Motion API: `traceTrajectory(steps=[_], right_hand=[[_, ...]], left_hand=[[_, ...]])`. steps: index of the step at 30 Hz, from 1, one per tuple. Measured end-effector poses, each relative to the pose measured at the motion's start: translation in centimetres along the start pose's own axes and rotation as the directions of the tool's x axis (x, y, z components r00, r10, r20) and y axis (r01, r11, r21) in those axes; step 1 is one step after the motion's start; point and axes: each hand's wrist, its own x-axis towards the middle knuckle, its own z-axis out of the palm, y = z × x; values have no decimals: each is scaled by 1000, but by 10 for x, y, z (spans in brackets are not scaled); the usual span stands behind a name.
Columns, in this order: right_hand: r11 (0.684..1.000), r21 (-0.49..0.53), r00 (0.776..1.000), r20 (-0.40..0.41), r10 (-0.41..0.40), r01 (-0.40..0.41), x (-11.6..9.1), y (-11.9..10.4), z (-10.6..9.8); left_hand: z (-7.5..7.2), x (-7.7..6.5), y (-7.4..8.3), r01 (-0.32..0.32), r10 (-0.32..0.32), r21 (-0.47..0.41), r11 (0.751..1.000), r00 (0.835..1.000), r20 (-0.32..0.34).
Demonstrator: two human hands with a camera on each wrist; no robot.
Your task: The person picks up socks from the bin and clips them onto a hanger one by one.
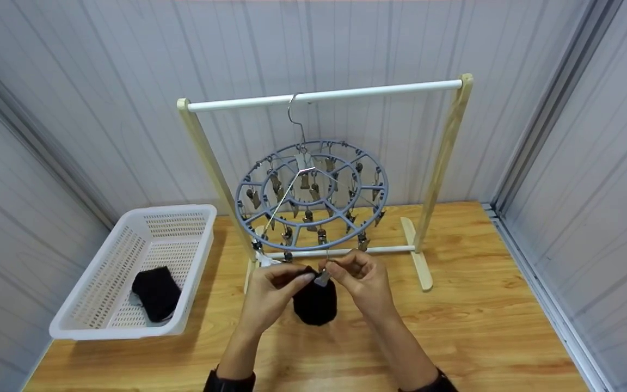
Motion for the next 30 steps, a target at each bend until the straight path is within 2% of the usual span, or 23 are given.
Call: traceTrajectory(steps=[5,14,25,30], right_hand=[[998,-52,1000,-2,-21,21,-2,0,2],[980,-192,998,-18,-59,55,-3,-1,4],[950,-305,998,11,-62,63,0,2,3],[931,-364,999,18,-36,40,0,2,1]], left_hand=[[0,0,0,12,-13,-23,1000,1000,-11],[-1,0,-1,-26,26,15,1000,1000,-12],[-6,-1,2,59,-62,51,997,997,48],[-11,-2,3,83,-89,85,993,994,69]])
